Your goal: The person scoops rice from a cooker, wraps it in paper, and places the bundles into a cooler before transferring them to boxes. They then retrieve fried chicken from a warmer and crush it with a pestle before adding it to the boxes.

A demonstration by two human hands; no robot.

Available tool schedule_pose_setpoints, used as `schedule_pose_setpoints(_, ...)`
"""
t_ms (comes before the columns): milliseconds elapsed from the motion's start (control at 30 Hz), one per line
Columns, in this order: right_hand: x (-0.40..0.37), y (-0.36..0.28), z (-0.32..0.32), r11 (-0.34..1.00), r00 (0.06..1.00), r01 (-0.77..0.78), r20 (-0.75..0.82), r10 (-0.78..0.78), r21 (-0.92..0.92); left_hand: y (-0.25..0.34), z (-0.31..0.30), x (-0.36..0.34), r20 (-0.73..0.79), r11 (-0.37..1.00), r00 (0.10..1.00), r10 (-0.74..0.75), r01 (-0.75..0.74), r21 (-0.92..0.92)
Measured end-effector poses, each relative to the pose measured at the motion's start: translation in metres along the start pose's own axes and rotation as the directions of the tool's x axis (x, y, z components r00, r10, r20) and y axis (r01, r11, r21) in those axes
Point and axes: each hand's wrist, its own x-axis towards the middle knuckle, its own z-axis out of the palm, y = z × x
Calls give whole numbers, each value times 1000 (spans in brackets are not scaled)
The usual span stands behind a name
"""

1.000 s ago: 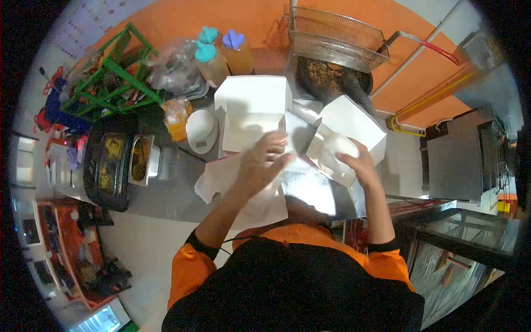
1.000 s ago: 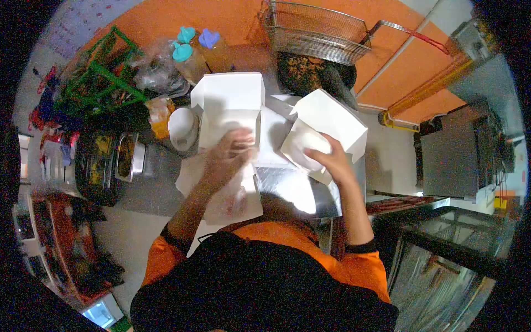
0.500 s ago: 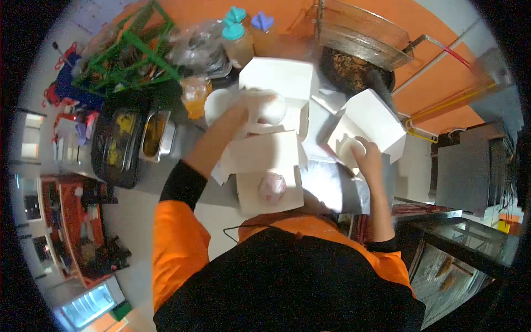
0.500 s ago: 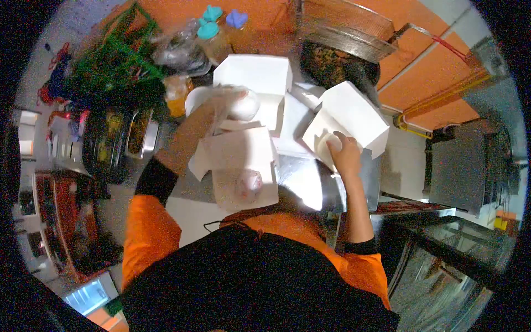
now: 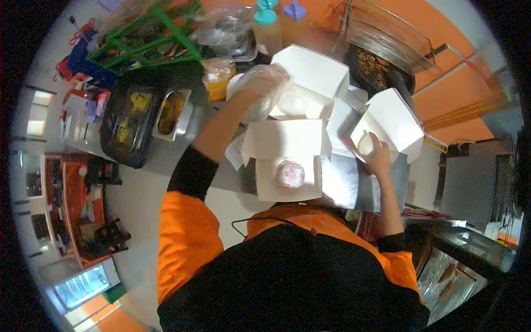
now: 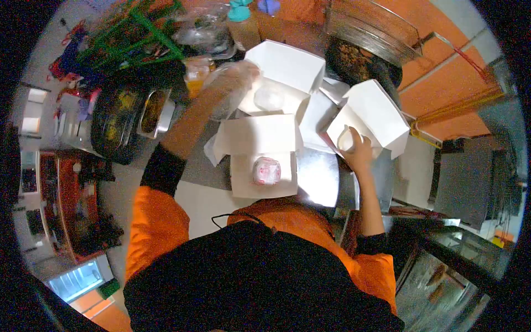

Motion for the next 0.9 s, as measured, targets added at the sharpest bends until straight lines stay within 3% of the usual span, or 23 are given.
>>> schedule_pose_setpoints(133, 2, 10, 4, 998, 998, 60, -23, -59, 21, -3, -49, -73, -373, 890, 923, 97, -248, -382)
schedule_pose_setpoints(233, 4, 14, 1, 997, 998, 57, -33, -56, 49, -45, -63, -126, -548, 891, 830, 108, -325, -316)
schedule_pose_setpoints(300, 2, 9, -6, 1000, 996, 16, -86, -14, 24, -82, -62, -149, -565, 925, 821, -81, -150, -350)
schedule_pose_setpoints(333, 0, 8, -7, 992, 973, 114, -209, -99, 60, -98, -59, -158, -570, 927, 803, -173, -62, -369)
schedule_pose_setpoints(433, 0, -2, -11, 984, 932, 100, -360, -42, 145, -103, -41, -186, -635, 914, 676, -373, 153, -375)
schedule_pose_setpoints(567, -19, -50, -33, 946, 834, 242, -544, -89, 217, -157, -5, -209, -677, 820, 576, -459, -20, -572)
schedule_pose_setpoints(633, -29, -68, -36, 943, 829, 294, -533, -170, 155, -163, 16, -222, -665, 781, 565, -488, -57, -622)
schedule_pose_setpoints(733, -43, -90, -35, 923, 837, 335, -510, -200, 189, -180, 39, -231, -739, 819, 481, -471, -72, -569)
schedule_pose_setpoints(900, -52, -103, -22, 878, 841, 376, -507, -188, 298, -184, 40, -237, -682, 761, 500, -534, -68, -645)
